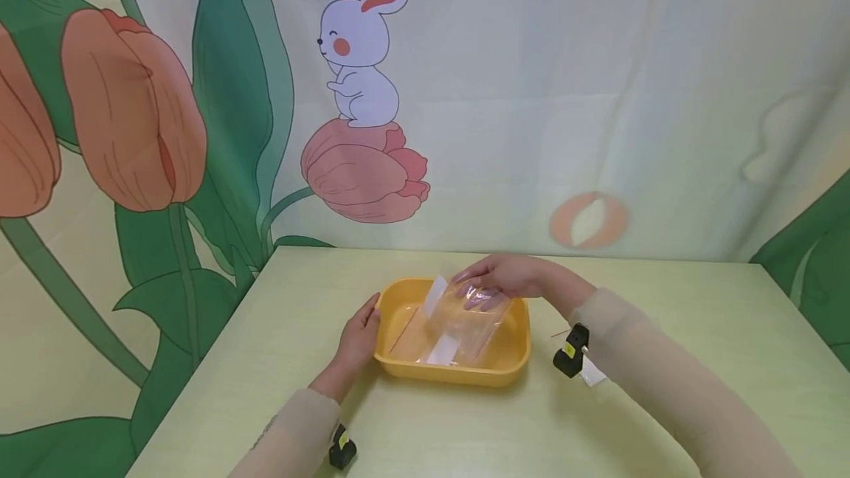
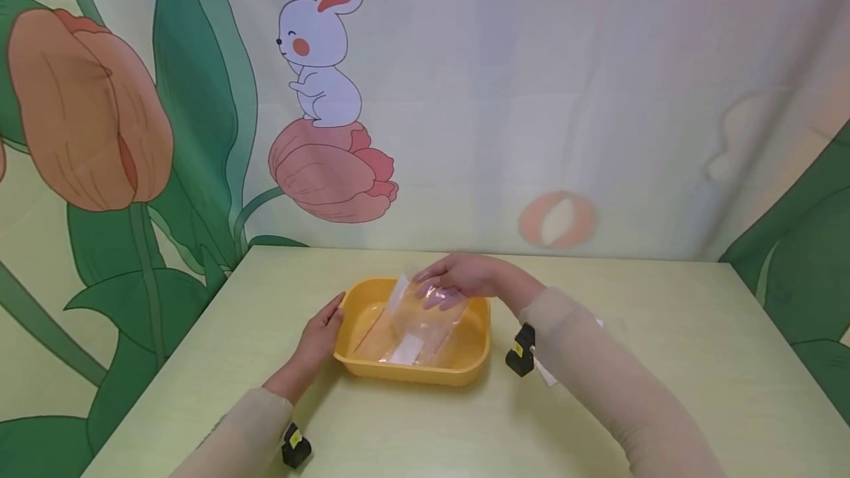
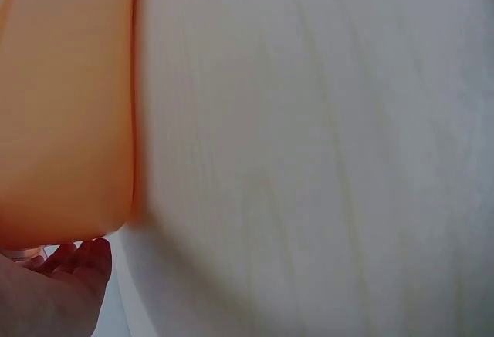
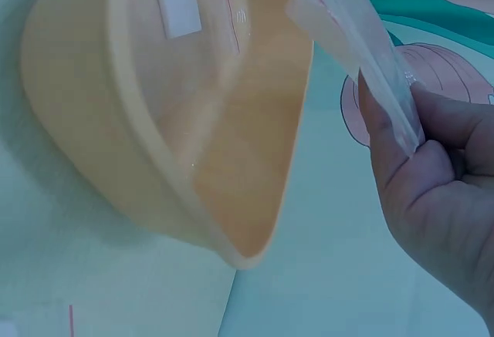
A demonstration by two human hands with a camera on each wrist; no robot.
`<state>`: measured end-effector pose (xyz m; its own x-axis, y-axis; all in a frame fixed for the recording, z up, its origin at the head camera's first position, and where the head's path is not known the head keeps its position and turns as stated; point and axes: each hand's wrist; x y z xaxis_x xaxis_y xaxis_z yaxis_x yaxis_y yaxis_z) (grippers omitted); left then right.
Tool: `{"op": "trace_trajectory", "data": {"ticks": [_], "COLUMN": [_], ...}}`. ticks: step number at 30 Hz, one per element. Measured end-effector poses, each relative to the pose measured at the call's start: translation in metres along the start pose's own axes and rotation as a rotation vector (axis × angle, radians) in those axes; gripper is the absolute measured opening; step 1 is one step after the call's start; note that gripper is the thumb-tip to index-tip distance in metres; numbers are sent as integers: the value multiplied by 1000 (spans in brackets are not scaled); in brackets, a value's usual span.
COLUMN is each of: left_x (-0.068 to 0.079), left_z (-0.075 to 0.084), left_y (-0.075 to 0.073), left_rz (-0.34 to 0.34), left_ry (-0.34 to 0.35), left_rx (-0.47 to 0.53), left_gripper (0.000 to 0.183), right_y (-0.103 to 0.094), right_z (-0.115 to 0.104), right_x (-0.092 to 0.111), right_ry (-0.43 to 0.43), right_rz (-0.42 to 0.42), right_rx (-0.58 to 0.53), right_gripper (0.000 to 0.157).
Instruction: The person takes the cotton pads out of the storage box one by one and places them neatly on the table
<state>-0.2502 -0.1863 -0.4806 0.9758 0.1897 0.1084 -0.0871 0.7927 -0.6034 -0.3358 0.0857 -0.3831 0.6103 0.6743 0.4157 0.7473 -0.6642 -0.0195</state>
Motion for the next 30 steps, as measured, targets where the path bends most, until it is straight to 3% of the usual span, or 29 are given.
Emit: {"op": "trace_trajectory", "data": {"ticks": [14,22,30], "left_x": [0,2,0], "left_z": [-2,1,-2], "left_y": [-1,-1,0], "left_rz": [-17,-17,-26], "left_ry": [17,26,-7], "left_rx": [12,11,18], "left_gripper": [48,48,49], "right_y": [-20,-30,-39], "right_z": [18,33,57], "right_x": [40,75,106], "right_ry": [-107,-188,-241], "right_rz": [82,77,99], "right_rx": [-103,-169,-195], "right_gripper": [47,50,50]}}
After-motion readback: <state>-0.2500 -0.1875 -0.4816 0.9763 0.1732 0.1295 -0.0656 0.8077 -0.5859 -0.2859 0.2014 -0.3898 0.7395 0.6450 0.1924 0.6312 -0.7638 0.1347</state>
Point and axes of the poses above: each hand's wrist, its own x-axis away from the middle knuckle, its own y-axis out of the palm, z = x × y, and after that the axes turned 12 degrees about -x, right-handed
